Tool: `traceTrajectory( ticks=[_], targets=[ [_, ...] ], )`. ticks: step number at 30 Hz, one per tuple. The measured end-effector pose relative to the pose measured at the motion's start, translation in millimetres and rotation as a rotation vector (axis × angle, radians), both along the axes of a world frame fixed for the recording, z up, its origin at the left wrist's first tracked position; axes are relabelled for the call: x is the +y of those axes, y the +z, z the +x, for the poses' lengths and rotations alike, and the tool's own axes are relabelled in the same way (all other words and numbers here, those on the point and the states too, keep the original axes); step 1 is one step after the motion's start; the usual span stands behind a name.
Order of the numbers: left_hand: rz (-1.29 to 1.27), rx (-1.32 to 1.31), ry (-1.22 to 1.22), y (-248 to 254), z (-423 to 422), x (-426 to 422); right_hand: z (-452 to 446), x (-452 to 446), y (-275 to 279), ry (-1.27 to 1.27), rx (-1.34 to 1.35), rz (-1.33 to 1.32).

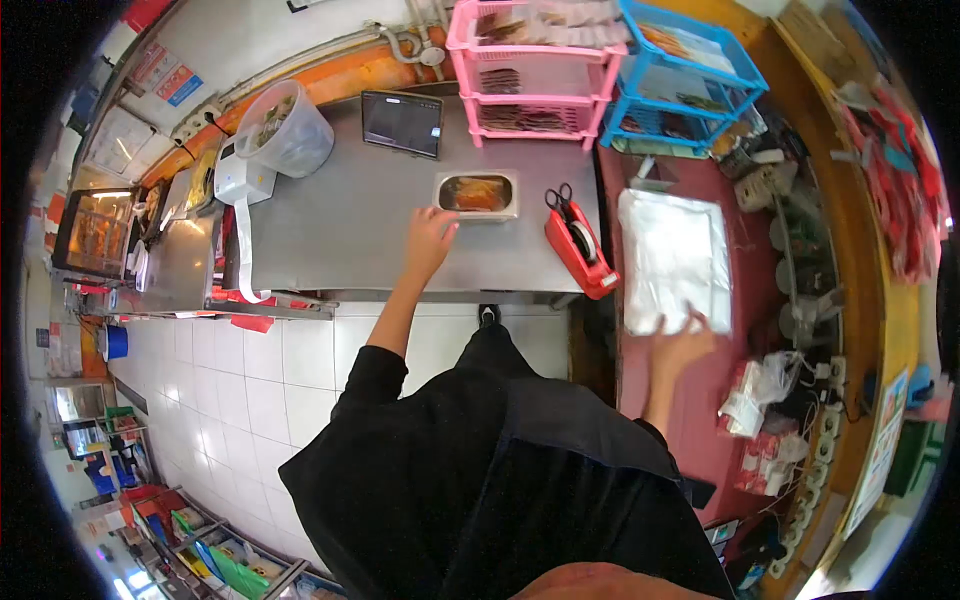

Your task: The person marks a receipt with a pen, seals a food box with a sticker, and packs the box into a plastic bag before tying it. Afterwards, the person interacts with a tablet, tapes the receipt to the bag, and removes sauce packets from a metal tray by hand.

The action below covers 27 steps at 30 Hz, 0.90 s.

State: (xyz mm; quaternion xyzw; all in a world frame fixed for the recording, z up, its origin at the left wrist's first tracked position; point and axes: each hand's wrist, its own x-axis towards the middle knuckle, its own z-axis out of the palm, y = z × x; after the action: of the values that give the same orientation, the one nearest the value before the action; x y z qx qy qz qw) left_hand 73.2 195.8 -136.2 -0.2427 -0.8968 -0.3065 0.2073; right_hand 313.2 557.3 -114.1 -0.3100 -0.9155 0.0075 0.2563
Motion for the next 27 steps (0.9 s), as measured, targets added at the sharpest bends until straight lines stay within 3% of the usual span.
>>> traceTrajectory(
  ticks=[2,4,8,14,20,27],
  targets=[
    [-0.117,-0.075,-0.052,0,-31,-8,-58,-45,-9,0.357,0.151,-0.207],
    [-0.158,-0.135,-0.098,1,-56,-11,-110,-84,-6,0.611,0.049,-0.306],
    [-0.356,-0.426,-0.253,-11,-97,-11,-205,-138,-14,0.833,0.026,-0.338],
    [-0.61,-0.508,-0.452,-7,-117,4,-297,-171,-30,0.872,-0.057,-0.277],
    [-0.658,-0.517,-0.471,-15,-123,8,-318,-179,-35,0.889,-0.164,-0.284],
    [-0.652,-0.478,-0.465,-44,-127,6,-327,-181,-47,1.061,-0.082,-0.326]
  ],
)
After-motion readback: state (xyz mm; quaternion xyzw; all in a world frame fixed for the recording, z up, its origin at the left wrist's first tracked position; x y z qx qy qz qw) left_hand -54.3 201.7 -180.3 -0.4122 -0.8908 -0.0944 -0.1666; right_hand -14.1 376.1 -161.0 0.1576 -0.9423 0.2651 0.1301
